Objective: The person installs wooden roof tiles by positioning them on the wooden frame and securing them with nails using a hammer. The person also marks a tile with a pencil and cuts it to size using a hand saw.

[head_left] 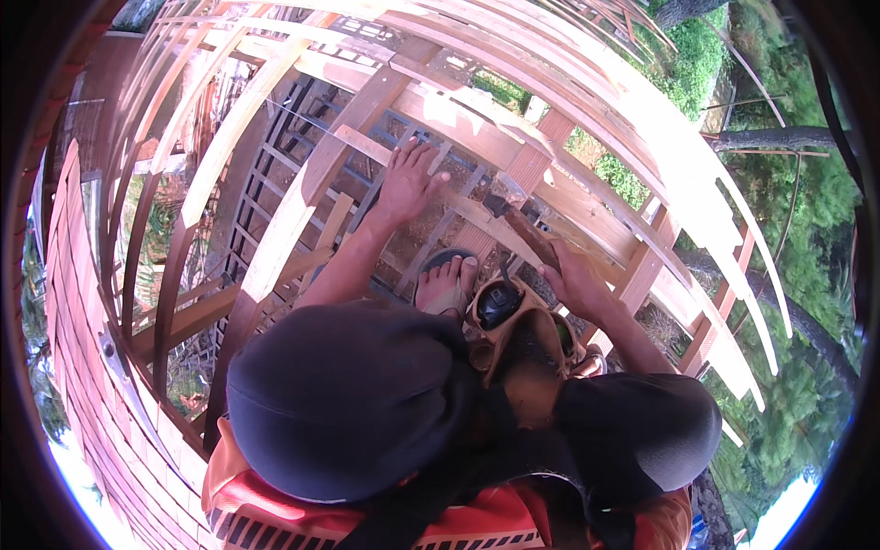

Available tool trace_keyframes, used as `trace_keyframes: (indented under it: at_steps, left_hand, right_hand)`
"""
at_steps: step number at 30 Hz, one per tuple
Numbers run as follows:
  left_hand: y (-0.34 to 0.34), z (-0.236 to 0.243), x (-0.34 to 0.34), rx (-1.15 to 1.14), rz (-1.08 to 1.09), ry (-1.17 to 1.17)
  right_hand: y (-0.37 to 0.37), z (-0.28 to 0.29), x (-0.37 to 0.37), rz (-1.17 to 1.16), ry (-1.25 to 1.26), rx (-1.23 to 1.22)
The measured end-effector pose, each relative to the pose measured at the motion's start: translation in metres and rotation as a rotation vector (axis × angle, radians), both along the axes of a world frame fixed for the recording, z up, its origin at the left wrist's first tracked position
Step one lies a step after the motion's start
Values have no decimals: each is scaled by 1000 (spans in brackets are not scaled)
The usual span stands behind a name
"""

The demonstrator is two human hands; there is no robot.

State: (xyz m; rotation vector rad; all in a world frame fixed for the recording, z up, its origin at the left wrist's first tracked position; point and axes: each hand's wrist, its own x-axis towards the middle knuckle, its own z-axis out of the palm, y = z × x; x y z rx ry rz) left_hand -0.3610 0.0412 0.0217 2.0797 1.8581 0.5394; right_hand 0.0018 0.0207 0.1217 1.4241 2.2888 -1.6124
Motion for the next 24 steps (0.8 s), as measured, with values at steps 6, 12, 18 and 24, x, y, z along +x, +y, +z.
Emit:
trace_keyframes:
  at_steps: [6,12,18,24]
  left_hand:
    - [5,-18,-1,-337,-179,231]
    - [11,-31,-5,-444,-191,235]
    - [9,-25,-8,-426,-189,278]
    - [11,-24,-7,-465,-207,267]
  right_hand:
    - [31,49,4,-366,559,299]
    - [-1,2,11,-215,266,242]
    - [15,13,-5,-30,-33,134]
    - [51,70,-13,-518,1016,373]
